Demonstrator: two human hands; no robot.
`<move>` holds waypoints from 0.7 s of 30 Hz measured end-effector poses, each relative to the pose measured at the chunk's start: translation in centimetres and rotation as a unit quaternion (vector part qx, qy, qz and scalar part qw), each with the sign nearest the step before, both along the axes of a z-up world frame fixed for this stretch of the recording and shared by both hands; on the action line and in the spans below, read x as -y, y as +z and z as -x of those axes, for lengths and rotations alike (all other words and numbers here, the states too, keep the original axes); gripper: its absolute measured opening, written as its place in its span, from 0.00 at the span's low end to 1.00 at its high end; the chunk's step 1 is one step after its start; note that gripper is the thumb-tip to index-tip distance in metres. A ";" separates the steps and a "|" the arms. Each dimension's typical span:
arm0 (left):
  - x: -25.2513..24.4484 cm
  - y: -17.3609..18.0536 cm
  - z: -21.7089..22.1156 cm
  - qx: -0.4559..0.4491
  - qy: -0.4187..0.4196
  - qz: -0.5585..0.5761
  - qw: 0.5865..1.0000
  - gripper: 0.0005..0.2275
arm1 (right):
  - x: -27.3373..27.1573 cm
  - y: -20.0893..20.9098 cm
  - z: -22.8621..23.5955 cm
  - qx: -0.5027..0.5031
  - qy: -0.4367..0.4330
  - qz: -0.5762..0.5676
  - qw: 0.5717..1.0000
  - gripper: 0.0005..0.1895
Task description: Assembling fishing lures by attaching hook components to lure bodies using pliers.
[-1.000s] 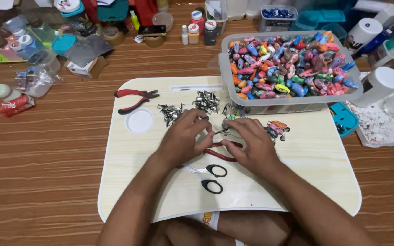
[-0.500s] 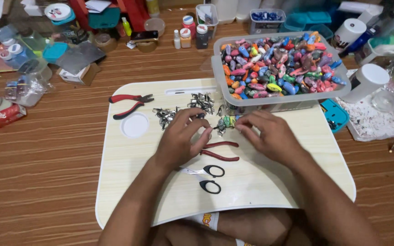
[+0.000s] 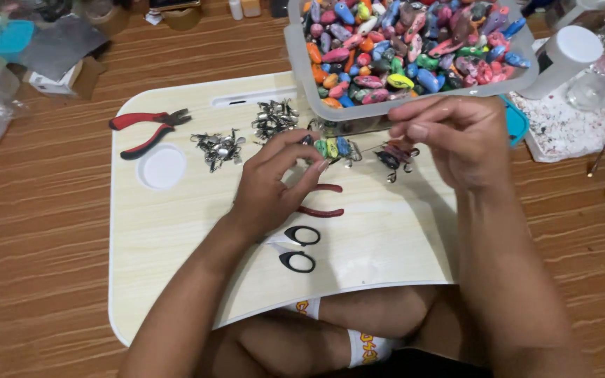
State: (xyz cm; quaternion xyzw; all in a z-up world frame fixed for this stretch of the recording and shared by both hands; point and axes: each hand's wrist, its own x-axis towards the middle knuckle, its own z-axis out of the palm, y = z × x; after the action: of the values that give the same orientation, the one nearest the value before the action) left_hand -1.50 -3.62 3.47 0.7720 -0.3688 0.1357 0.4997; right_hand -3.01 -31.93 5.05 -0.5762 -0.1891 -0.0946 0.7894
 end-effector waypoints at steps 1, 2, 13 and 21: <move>0.2 0.0 0.2 0.000 -0.007 0.002 1.000 0.05 | -0.5 -0.2 0.1 0.000 -0.007 0.002 1.000 0.04; 0.4 0.0 0.3 -0.062 -0.013 0.018 0.998 0.05 | -1.1 -0.4 0.1 -0.014 0.001 -0.031 0.999 0.03; -0.6 -2.4 0.1 -0.293 -0.094 0.311 0.899 0.16 | -7.8 -3.0 2.2 0.019 -0.171 0.149 0.974 0.08; 0.0 -0.5 -0.2 -0.327 -0.108 0.394 0.852 0.14 | -9.8 0.2 1.2 0.122 -0.239 0.196 0.943 0.06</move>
State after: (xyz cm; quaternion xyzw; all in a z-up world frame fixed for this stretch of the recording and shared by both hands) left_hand -1.34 -3.63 2.96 0.4651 -0.1806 -0.0459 0.8654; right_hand -4.23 -22.15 5.25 -0.7321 -0.1558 -0.3110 0.5857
